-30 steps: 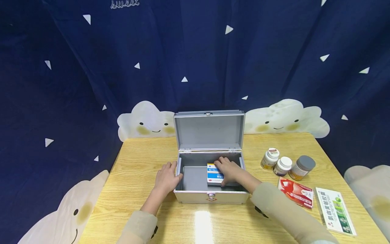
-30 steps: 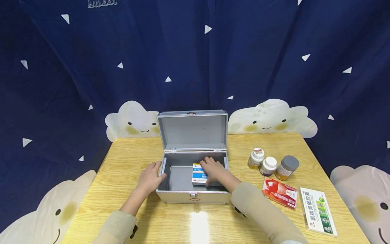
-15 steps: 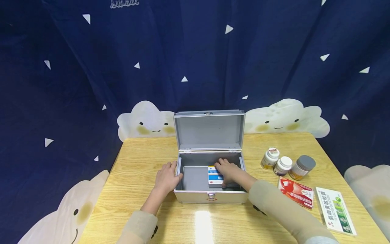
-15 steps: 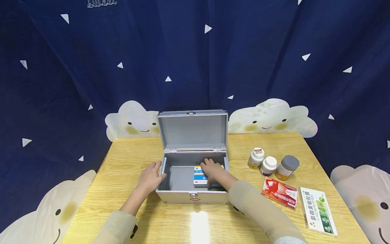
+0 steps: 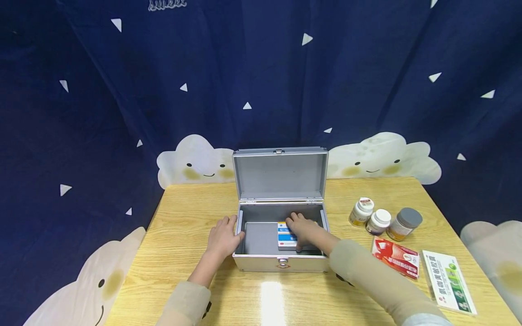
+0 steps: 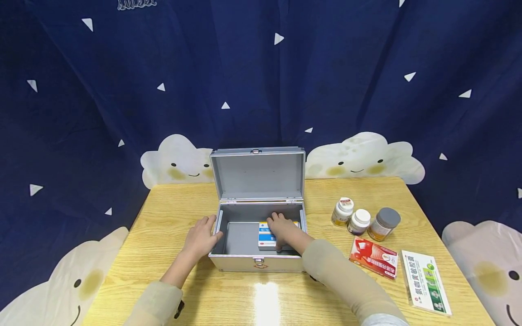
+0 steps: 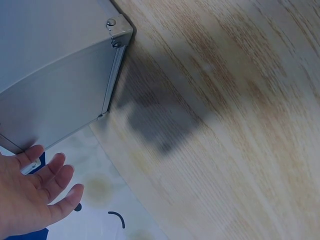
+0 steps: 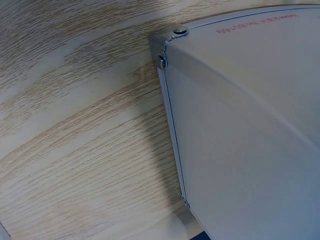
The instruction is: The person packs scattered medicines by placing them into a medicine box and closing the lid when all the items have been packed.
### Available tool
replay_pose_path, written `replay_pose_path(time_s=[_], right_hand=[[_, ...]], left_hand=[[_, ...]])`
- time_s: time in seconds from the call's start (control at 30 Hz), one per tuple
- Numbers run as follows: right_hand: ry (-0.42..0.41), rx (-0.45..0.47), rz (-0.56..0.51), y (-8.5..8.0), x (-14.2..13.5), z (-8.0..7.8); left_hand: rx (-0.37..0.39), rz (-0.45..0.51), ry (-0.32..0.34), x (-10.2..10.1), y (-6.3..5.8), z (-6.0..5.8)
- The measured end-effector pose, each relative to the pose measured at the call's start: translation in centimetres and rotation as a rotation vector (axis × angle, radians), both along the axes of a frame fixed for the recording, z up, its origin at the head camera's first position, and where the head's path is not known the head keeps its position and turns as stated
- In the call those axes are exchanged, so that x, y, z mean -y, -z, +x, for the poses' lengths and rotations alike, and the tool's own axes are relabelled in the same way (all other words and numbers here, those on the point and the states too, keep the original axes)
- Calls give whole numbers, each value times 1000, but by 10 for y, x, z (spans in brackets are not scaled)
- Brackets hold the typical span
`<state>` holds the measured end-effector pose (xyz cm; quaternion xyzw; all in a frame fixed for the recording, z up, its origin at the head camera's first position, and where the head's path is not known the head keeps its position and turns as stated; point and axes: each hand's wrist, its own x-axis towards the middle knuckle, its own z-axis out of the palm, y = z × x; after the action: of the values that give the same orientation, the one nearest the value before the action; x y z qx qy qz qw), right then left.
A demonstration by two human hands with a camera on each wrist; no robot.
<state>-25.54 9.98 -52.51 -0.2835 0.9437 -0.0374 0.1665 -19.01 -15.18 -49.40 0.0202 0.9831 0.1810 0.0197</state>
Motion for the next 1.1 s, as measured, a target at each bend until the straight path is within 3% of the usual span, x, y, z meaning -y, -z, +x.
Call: replay_pose_path(time_s=[0.17,0.5,1.1], right_hand=[[-25,-50,18,18,-2,-5],[-32,-123,142,-8,2,11],[-23,-183,165,-11,3,12]], left_hand=[[-10,-5,2,0,1,0],[-39,-19,12,0,3,0],[-48,-24,13,0,2,0]])
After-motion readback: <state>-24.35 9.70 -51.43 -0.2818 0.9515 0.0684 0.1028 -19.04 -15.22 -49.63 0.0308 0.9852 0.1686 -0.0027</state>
